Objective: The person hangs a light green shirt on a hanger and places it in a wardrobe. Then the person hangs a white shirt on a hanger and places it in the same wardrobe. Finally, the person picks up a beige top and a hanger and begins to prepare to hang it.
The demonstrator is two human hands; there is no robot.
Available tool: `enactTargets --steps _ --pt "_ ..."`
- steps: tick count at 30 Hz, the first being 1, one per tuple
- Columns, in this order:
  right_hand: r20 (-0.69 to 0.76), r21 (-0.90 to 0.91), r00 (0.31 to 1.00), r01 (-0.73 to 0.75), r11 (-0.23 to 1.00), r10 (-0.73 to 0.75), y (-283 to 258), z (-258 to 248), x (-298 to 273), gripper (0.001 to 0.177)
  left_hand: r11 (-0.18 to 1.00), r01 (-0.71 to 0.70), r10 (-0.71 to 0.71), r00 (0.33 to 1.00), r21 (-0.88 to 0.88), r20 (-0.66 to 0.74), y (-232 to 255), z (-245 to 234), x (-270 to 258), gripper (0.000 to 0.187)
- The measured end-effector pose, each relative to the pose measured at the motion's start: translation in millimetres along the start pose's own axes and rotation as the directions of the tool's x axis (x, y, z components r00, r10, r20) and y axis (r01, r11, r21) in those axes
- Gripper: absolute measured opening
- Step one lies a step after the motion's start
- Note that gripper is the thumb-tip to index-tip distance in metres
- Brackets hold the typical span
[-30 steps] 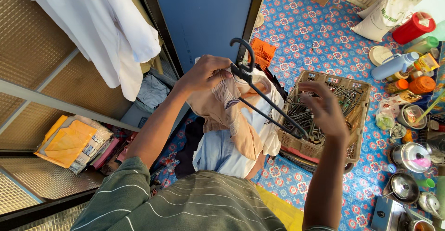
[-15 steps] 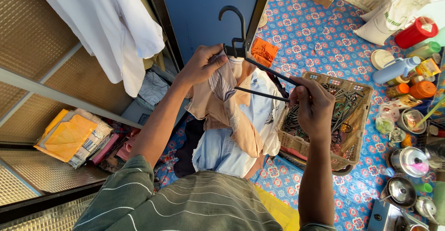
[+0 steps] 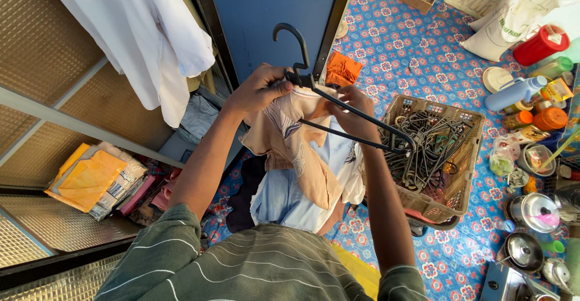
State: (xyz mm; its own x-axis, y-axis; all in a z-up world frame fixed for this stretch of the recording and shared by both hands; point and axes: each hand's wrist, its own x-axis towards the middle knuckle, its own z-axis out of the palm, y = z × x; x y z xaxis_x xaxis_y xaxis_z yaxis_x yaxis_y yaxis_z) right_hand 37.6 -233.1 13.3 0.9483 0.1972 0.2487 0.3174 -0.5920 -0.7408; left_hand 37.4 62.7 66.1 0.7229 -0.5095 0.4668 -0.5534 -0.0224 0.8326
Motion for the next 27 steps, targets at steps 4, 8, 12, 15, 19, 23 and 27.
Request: enactTargets --steps 4,8,12,15,19,23,27 --pt "0.028 0.249 0.97 -0.241 0.938 0.241 -10.8 -21.9 -19.7 0.013 0.989 0.036 -0.017 0.991 0.14 -0.13 -5.9 -12.8 -13.7 0.037" --pt "0.106 0.21 0.99 -0.114 0.971 0.093 -19.3 -55.9 -40.3 0.017 0.97 0.041 0.006 0.981 0.241 -0.192 -11.8 -9.4 -21.5 0.037" --pt "0.137 0.145 0.989 0.036 0.989 -0.056 -30.5 -69.5 -52.5 0.021 0.935 -0.036 0.117 0.97 0.352 -0.211 -11.7 -4.8 -24.6 0.036" --pt "0.159 0.107 0.979 0.108 0.988 -0.124 -37.2 -77.5 -62.8 0.025 0.918 -0.077 0.154 0.973 0.388 -0.171 -10.1 -6.0 -26.7 0.034" --pt "0.161 0.191 0.971 0.145 0.971 -0.176 -33.9 -76.0 -69.4 0.031 0.919 -0.128 0.184 0.975 0.373 -0.121 -5.5 -6.3 -26.5 0.029" --pt "0.178 0.444 0.984 -0.063 0.894 -0.019 -14.5 -75.5 -76.4 0.022 0.916 -0.067 0.144 0.975 0.396 -0.168 -6.4 0.6 -22.7 0.029" --pt "0.183 0.452 0.982 -0.05 0.89 -0.038 -1.1 -80.7 -79.8 0.02 0.968 -0.056 0.111 0.97 0.245 -0.217 -13.9 6.5 -17.7 0.037"
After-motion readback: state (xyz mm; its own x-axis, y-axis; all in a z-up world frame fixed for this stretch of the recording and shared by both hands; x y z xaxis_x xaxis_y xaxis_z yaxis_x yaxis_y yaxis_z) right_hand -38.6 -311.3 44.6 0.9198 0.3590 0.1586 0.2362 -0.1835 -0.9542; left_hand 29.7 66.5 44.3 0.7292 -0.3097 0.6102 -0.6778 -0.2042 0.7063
